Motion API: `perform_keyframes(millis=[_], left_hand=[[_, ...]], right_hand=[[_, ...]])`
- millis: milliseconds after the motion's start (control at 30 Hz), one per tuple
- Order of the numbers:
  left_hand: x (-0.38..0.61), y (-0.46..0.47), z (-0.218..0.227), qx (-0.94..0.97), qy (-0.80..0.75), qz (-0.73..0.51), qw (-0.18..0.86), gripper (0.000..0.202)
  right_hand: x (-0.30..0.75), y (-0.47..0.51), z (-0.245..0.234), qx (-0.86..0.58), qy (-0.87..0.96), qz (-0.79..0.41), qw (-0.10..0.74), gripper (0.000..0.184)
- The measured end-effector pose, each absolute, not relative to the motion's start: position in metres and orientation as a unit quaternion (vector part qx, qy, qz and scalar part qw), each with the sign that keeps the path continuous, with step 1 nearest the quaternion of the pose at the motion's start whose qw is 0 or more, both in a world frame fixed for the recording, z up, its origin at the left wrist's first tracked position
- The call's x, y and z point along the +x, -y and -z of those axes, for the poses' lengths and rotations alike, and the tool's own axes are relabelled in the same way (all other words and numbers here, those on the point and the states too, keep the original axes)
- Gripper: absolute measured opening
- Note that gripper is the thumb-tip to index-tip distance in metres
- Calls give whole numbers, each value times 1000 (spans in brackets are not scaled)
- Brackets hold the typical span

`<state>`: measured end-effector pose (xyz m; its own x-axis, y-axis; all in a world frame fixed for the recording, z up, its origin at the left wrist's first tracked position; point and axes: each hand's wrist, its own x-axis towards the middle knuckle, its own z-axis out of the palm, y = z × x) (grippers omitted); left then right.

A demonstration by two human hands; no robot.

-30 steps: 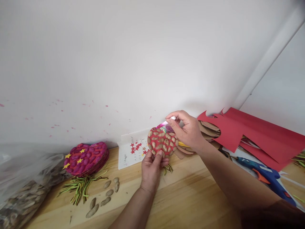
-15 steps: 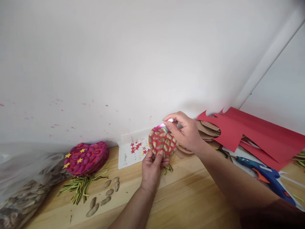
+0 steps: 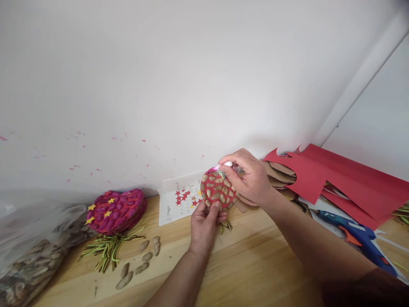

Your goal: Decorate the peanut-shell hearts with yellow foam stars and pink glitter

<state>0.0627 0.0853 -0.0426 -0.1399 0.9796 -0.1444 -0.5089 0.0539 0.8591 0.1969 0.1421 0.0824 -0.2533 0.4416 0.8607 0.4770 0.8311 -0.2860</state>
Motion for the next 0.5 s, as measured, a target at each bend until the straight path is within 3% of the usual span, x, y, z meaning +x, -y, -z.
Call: perform_keyframes(millis=[500], left_hand=[[63, -85, 39, 288, -427, -627, 585, 49]], right_hand=[[197, -142, -82, -278, 798, 16, 535, 4]])
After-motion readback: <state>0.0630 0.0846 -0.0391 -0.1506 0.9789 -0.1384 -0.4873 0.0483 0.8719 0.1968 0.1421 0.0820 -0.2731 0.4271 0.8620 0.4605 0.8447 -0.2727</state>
